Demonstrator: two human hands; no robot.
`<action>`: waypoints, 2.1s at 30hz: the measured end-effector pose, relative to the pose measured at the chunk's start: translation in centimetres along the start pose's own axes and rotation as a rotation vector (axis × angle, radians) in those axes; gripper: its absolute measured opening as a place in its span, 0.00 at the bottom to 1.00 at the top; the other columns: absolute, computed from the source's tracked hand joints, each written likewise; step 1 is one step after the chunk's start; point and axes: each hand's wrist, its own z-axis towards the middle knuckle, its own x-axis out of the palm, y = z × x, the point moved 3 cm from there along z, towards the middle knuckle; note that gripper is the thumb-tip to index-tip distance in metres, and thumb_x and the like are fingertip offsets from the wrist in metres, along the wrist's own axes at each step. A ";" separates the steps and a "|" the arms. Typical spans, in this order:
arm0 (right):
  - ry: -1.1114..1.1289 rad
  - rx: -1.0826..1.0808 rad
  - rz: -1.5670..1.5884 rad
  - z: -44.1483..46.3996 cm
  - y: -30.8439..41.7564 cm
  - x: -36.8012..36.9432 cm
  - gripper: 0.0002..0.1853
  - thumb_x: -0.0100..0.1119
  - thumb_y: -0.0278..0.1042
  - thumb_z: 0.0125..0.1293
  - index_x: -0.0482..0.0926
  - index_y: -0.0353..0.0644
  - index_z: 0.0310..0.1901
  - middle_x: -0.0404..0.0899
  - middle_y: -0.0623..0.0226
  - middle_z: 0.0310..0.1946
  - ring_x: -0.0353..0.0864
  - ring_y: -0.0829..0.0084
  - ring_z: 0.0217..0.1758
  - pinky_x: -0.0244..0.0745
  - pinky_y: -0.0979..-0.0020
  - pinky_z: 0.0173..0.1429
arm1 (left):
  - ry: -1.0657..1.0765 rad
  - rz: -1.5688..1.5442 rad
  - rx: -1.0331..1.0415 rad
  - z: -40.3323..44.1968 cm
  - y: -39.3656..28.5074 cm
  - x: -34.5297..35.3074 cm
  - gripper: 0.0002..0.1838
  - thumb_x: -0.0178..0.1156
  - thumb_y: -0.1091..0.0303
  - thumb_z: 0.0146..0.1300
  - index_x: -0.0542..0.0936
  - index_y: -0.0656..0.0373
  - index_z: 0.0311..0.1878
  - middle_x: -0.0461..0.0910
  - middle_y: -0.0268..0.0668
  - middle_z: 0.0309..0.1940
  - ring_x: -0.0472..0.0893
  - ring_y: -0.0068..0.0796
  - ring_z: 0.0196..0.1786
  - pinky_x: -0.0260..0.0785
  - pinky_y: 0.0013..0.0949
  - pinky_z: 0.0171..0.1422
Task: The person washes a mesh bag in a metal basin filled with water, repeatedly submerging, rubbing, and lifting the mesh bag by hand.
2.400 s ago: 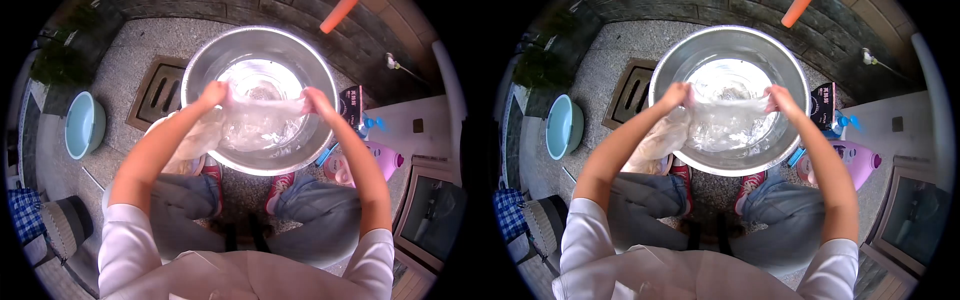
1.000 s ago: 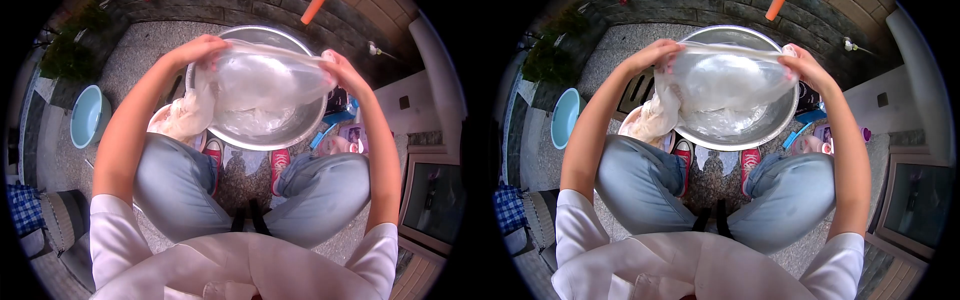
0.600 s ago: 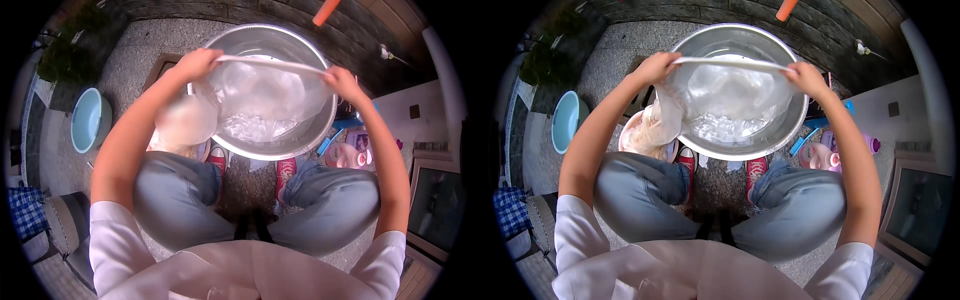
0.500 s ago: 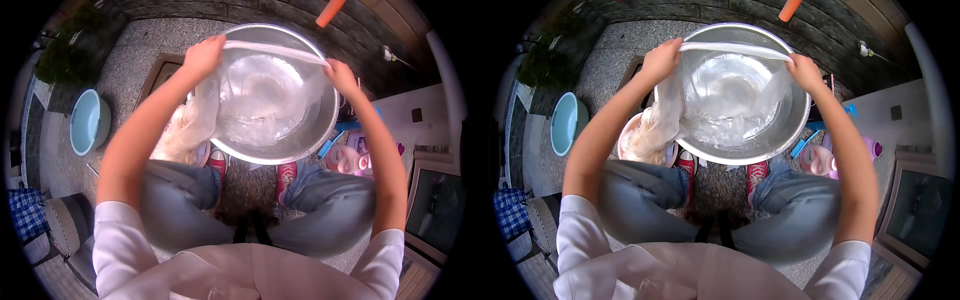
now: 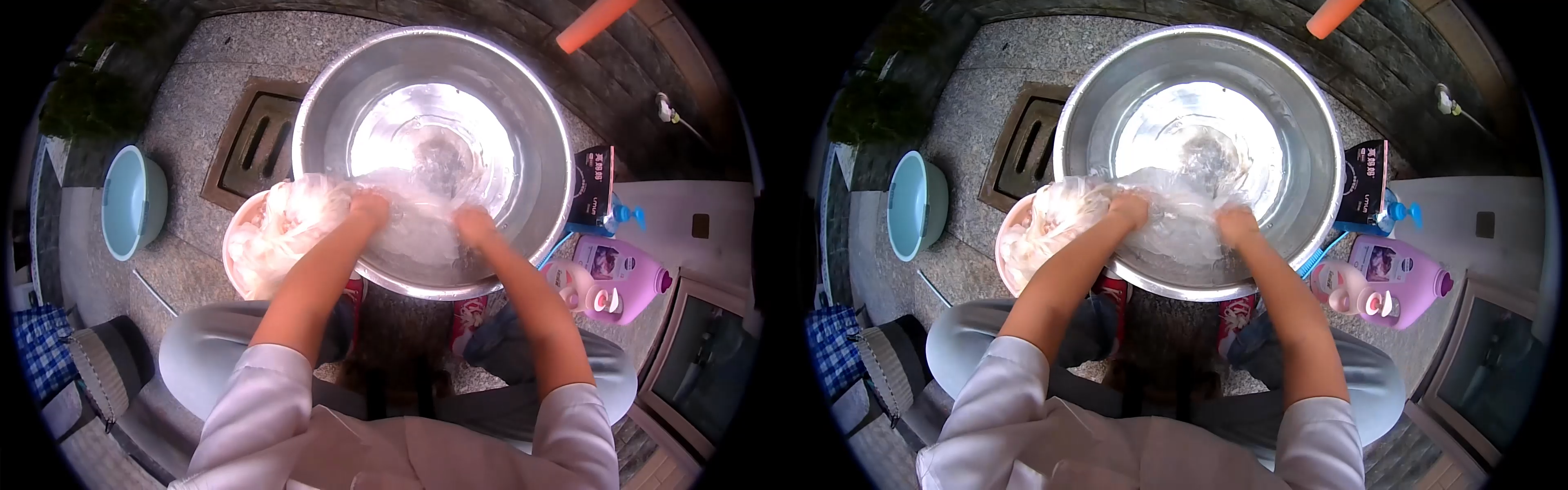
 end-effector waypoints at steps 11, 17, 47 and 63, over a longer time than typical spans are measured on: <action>0.047 0.205 0.497 -4.8 -4.3 -10.3 0.13 0.49 0.24 0.57 0.79 0.40 0.43 0.81 0.56 0.36 0.80 0.63 0.40 0.73 0.69 0.48 | -0.205 -0.781 0.544 -7.6 1.6 -7.2 0.20 0.42 0.79 0.53 0.78 0.63 0.46 0.81 0.45 0.37 0.79 0.37 0.42 0.67 0.38 0.52; -0.188 0.081 1.158 -10.8 -3.3 -20.8 0.13 0.47 0.35 0.62 0.75 0.37 0.43 0.80 0.59 0.32 0.80 0.66 0.33 0.73 0.68 0.43 | -0.555 -0.630 0.506 -19.0 1.2 -13.4 0.18 0.49 0.60 0.64 0.71 0.55 0.55 0.79 0.42 0.29 0.79 0.32 0.31 0.70 0.36 0.41; -0.336 -0.101 0.159 -15.5 4.5 -25.3 0.34 0.60 0.41 0.50 0.65 0.49 0.62 0.76 0.54 0.48 0.76 0.60 0.52 0.68 0.66 0.58 | -1.049 0.124 0.365 -24.5 1.8 -14.9 0.16 0.55 0.69 0.54 0.76 0.53 0.48 0.78 0.49 0.41 0.77 0.48 0.45 0.69 0.45 0.49; -0.942 0.096 0.317 -11.1 -2.7 -23.8 0.16 0.50 0.27 0.56 0.73 0.46 0.48 0.79 0.52 0.34 0.78 0.51 0.39 0.71 0.56 0.41 | -1.055 0.025 0.318 -21.0 2.0 -15.6 0.13 0.55 0.70 0.55 0.73 0.56 0.46 0.76 0.42 0.41 0.80 0.40 0.34 0.73 0.41 0.39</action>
